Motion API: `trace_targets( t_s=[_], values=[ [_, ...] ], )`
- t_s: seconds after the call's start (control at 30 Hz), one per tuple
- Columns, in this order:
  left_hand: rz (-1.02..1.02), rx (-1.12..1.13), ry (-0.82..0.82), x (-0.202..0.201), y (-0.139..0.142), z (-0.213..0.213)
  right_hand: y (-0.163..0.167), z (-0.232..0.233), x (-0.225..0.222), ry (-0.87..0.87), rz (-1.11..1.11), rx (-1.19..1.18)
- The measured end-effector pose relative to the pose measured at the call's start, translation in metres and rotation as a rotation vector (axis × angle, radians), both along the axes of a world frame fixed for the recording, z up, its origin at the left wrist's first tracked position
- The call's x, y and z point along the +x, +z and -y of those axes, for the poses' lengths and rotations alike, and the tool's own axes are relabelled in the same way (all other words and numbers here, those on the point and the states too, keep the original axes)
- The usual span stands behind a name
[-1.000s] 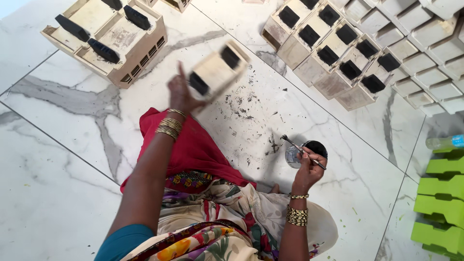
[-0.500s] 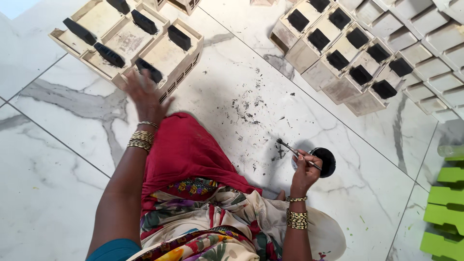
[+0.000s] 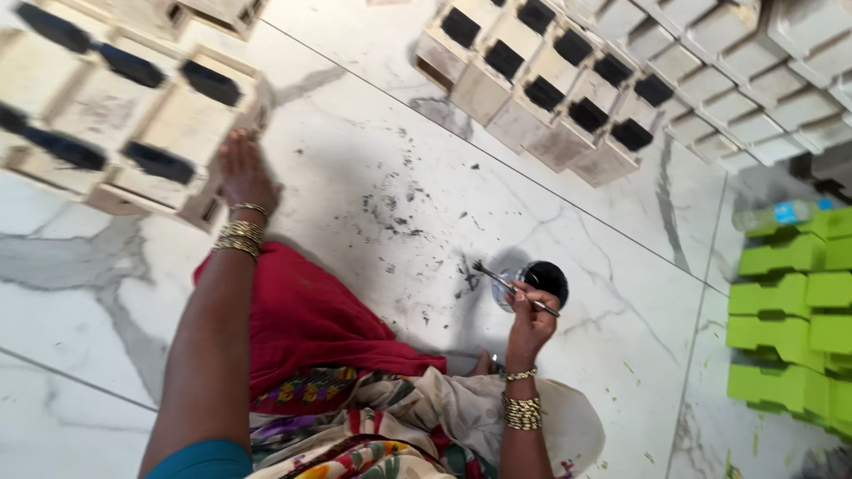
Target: The person sits on the floor and paints black paint onto the raised parts of small wooden models using a paintbrush, dipping the brush into a paint can between pieces. They finish one model, set it aside with other completed models, and pull the next unpainted model onto their lap to continue.
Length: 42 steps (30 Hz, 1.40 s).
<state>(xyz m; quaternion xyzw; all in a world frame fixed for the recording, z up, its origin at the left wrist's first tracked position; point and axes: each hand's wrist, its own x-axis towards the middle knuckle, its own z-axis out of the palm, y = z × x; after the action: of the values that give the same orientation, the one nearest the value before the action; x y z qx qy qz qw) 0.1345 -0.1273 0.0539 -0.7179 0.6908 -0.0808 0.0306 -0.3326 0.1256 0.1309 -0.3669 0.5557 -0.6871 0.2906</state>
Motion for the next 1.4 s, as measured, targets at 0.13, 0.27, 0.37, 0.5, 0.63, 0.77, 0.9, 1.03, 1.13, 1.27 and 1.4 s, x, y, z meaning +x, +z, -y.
trace_targets(
  t_s=[0.13, 0.27, 0.37, 0.5, 0.63, 0.77, 0.9, 1.03, 1.13, 1.27, 1.4],
  values=[
    [0.193, 0.081, 0.111, -0.016, 0.006, 0.019, 0.008, 0.002, 0.008, -0.007, -0.052, 0.001],
    [-0.191, 0.233, 0.221, -0.069, 0.023, 0.056, 0.017, 0.006, 0.019, 0.027, 0.059, 0.038],
    [-0.305, 0.258, -0.021, -0.133, 0.033, 0.103, 0.018, 0.01, 0.024, 0.03, 0.128, 0.089],
    [-0.381, 0.136, -0.395, -0.228, 0.045, 0.173, 0.008, 0.016, 0.023, -0.038, 0.212, 0.177],
    [-0.369, -0.171, -0.564, -0.308, 0.055, 0.233, -0.004, 0.02, 0.015, -0.131, 0.327, 0.266],
    [-0.346, -0.184, -0.513, -0.339, 0.052, 0.254, -0.007, 0.02, 0.01, -0.15, 0.341, 0.33],
    [-0.324, -0.085, -0.447, -0.323, 0.047, 0.242, -0.004, 0.018, 0.011, -0.138, 0.356, 0.317],
    [-0.386, -0.043, -0.407, -0.289, 0.045, 0.201, 0.004, 0.017, 0.013, -0.099, 0.339, 0.289],
    [-0.431, -0.246, -0.414, -0.261, 0.039, 0.145, 0.01, 0.018, 0.013, -0.088, 0.35, 0.326],
    [-0.617, -0.321, -0.405, -0.218, 0.033, 0.06, 0.008, 0.016, 0.017, -0.03, 0.31, 0.22],
    [-0.831, -0.295, -0.415, -0.164, 0.03, -0.02, 0.002, 0.006, 0.019, 0.006, 0.32, 0.097]
  ],
)
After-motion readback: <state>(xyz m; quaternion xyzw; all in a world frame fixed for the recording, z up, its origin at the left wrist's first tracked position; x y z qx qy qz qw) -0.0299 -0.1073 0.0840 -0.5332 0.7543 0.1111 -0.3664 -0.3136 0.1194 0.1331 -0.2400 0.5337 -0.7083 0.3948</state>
